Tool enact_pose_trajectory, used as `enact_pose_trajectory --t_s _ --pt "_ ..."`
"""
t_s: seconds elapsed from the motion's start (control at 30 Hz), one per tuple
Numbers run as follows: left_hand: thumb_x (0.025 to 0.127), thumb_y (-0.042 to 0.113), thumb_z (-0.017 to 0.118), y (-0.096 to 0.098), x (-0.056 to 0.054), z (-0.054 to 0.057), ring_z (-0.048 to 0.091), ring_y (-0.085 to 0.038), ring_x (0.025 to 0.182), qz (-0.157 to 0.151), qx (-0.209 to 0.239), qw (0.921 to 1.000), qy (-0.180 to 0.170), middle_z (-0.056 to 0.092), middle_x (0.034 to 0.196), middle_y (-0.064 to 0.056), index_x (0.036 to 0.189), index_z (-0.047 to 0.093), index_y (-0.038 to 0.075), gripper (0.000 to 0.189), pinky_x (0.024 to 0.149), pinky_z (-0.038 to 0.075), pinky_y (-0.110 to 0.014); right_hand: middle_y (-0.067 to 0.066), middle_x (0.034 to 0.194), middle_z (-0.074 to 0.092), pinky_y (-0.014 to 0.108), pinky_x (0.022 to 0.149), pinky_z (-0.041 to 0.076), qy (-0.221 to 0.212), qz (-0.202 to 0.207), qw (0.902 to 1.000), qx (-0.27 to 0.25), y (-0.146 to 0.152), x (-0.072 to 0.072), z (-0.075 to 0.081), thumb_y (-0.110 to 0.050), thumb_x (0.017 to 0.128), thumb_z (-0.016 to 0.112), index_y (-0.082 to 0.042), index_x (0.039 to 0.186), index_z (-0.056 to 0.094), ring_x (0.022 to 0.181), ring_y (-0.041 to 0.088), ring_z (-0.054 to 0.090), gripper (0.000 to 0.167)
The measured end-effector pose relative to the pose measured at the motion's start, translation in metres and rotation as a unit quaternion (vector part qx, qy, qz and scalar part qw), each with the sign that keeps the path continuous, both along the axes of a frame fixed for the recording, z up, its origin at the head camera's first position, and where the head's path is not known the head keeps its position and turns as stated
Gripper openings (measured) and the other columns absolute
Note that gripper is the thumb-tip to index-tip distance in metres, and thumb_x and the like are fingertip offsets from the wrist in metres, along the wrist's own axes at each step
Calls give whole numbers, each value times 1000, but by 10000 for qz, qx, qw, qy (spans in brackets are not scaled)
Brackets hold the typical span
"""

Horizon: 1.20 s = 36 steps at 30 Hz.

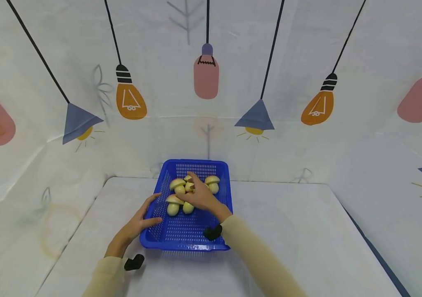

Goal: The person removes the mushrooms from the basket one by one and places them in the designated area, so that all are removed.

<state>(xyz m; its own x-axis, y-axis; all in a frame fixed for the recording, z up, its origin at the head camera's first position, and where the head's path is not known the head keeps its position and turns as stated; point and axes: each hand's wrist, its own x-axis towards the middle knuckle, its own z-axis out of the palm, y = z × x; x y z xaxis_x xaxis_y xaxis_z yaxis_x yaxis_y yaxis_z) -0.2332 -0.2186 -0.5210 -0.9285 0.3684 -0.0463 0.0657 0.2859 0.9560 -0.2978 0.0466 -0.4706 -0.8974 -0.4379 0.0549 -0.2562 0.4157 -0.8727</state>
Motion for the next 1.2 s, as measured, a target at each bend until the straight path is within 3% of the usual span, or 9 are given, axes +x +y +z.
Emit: enact_pose_trajectory --t_s 0.23,0.57,0.87,1.2 --pt "96 23 63 1 0 1 41 -52 140 24 45 9999 -106 14 169 -24 164 16 32 83 103 48 -60 20 159 40 51 104 50 258 57 9996 112 -11 5 -2 -41 94 72 -18 164 22 139 42 49 89" --pt "95 22 63 1 1 1 46 -49 137 42 87 9999 -94 17 168 -25 164 16 30 84 99 51 -56 19 152 50 46 99 54 -61 281 9996 21 -12 9 -2 -39 95 71 -20 163 27 130 35 60 83" --pt "96 24 64 1 2 1 43 -48 140 56 3 10000 -61 17 169 -22 164 17 33 83 102 49 -55 15 137 63 33 88 56 250 584 9962 595 -16 9 -7 -34 92 74 -8 156 40 111 25 67 76" --pt "97 24 63 2 1 0 41 -47 142 59 53 10000 -58 16 170 -20 164 16 31 83 102 49 -55 15 142 61 32 90 55 518 602 9917 1008 -24 6 -12 -32 94 74 -5 151 48 109 21 67 68"
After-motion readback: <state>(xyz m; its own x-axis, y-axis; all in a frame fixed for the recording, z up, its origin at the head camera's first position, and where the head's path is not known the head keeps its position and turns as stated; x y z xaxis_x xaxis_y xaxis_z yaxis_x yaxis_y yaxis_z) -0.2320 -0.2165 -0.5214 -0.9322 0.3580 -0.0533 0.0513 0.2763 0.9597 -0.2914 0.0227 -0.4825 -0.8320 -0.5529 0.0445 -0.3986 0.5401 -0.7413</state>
